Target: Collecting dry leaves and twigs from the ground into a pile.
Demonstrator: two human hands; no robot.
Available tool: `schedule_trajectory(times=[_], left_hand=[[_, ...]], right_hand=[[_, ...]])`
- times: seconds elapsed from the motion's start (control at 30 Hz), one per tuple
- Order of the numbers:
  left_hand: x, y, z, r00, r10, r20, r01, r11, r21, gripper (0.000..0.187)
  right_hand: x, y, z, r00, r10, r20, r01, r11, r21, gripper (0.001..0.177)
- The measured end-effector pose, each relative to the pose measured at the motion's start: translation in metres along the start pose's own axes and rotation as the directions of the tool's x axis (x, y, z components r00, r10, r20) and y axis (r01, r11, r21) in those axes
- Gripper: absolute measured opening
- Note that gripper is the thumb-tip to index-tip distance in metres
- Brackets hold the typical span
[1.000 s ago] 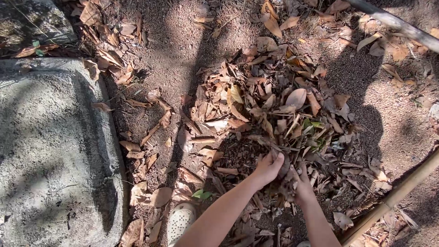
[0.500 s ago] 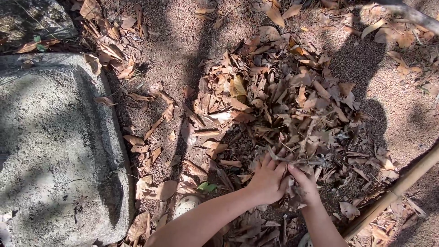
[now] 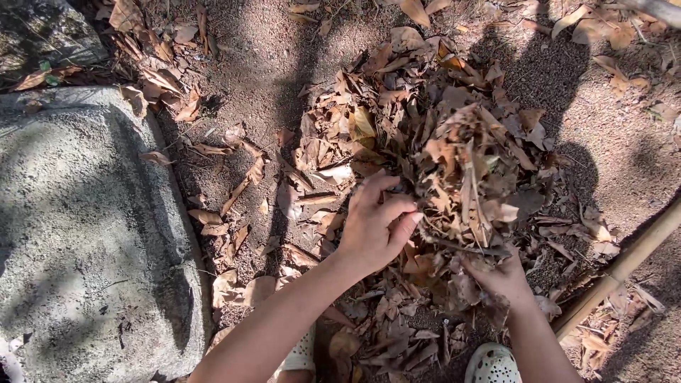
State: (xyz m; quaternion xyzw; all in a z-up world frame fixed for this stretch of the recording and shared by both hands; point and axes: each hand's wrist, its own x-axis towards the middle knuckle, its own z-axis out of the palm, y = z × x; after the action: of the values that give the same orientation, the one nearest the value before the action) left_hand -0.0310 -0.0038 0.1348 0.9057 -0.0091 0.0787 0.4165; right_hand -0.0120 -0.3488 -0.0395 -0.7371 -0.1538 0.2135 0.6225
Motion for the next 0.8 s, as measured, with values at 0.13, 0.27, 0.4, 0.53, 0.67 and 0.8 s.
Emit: schedule_trajectory(times=[0.13,0.27,0.4,0.53,0.67,0.8], left_hand=[[0.017,0.025,-0.014,0.991,0.076,-0.108,-0.085,0.993,-0.081,0.026],[0.028,0.035,-0.016,0.994,0.010,-0.107,-0.039,0.962,-0.270,0.037],[0.032,0.037,-0.015,0.998,-0.017,-0.062,-0.001,0.960,-0.280,0.034],[0.032,0.036,0.000,0.998,-0.049,-0.035,0.034,0.941,-0.338,0.030],[0.038,0.035,0.001,0.998,-0.026,-0.052,-0.001,0.881,-0.473,0.014],[0.059,0.021,-0.015,0.981,-0.065,-0.184,-0.069,0.768,-0.637,0.010]], right_hand=[[0.001,-0.052,0.017,0.977,0.212,0.004,-0.209,0.959,0.190,0.043],[0.003,-0.072,0.020,0.993,0.093,0.068,-0.091,0.995,-0.037,0.033],[-0.012,-0.043,0.012,0.968,0.239,0.080,-0.251,0.946,0.205,0.034],[-0.001,-0.074,0.015,0.986,0.143,0.082,-0.158,0.963,0.219,0.044],[-0.007,-0.051,0.009,0.973,0.228,0.036,-0.230,0.942,0.243,0.046],[-0.018,-0.011,-0.019,0.987,0.149,-0.059,-0.149,0.989,0.001,0.038]])
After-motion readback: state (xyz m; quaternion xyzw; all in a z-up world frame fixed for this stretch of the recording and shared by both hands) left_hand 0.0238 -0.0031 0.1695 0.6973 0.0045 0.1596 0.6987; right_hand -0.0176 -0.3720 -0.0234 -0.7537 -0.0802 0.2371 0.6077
